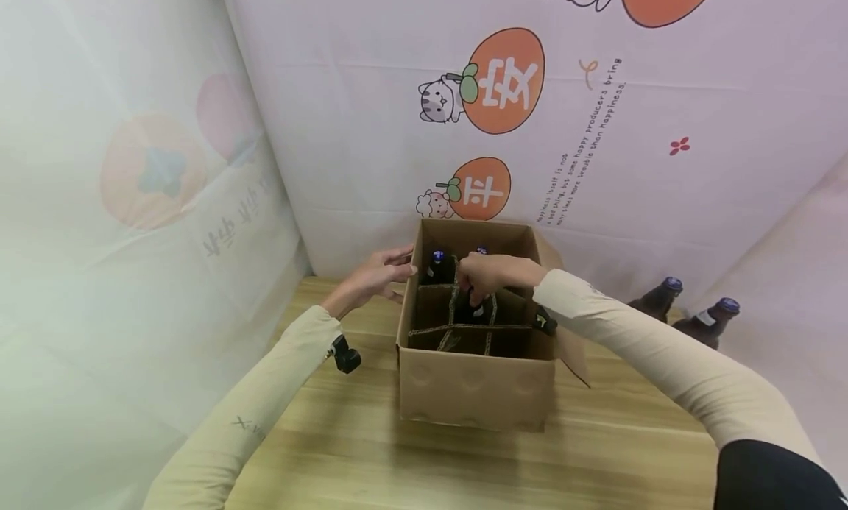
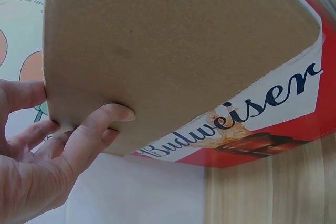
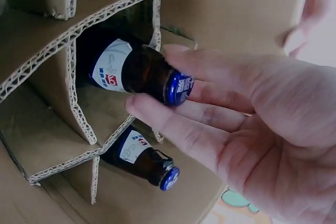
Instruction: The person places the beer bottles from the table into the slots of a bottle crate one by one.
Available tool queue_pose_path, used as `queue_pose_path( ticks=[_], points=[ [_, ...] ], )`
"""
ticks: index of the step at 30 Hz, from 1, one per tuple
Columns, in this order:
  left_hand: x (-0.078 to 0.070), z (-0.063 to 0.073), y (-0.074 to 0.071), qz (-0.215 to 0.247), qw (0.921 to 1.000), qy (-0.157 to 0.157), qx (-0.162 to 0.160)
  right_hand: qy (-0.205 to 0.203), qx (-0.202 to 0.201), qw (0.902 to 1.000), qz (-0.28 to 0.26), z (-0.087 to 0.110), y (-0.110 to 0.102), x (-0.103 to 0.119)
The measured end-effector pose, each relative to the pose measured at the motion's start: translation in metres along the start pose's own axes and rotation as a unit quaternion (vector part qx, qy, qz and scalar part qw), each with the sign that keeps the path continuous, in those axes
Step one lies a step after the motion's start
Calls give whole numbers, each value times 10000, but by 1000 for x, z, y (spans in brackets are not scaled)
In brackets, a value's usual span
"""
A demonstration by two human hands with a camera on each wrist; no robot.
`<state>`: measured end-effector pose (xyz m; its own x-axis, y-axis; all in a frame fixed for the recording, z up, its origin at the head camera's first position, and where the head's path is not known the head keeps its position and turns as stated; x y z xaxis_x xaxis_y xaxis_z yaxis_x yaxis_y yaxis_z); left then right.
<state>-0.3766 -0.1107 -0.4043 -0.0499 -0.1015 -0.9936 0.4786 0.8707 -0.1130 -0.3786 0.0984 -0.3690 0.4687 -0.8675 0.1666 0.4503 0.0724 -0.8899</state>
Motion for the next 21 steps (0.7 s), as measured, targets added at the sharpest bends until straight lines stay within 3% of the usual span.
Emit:
queue_pose_path(
  ticks=[5,10,16,21],
  points=[
    [0,-1,0,6,10000,5,-17,-207,187,9981,-544,2,-7,-13],
    [1,-1,0,35,10000,-11,-20,-342,211,9894,-1396,10,-16,-23],
    [2,-1,0,5,10000,-17,-81,-919,60,9837,-1547,20,-24,-24],
    [2,-2,0,10,10000,-30,-39,-649,32,9826,-1738,22,-27,-31]
  ],
)
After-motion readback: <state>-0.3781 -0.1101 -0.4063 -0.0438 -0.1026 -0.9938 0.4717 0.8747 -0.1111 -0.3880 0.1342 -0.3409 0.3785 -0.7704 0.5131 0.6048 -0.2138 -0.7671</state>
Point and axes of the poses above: each hand's wrist, its own z-axis away from the middle knuckle, its own y-axis out of the palm, x = y × z, the point moved 4 cm from there along -z, towards the middle knuckle, and after that the axes turned 11 degrees about y, right-handed, at the moved point
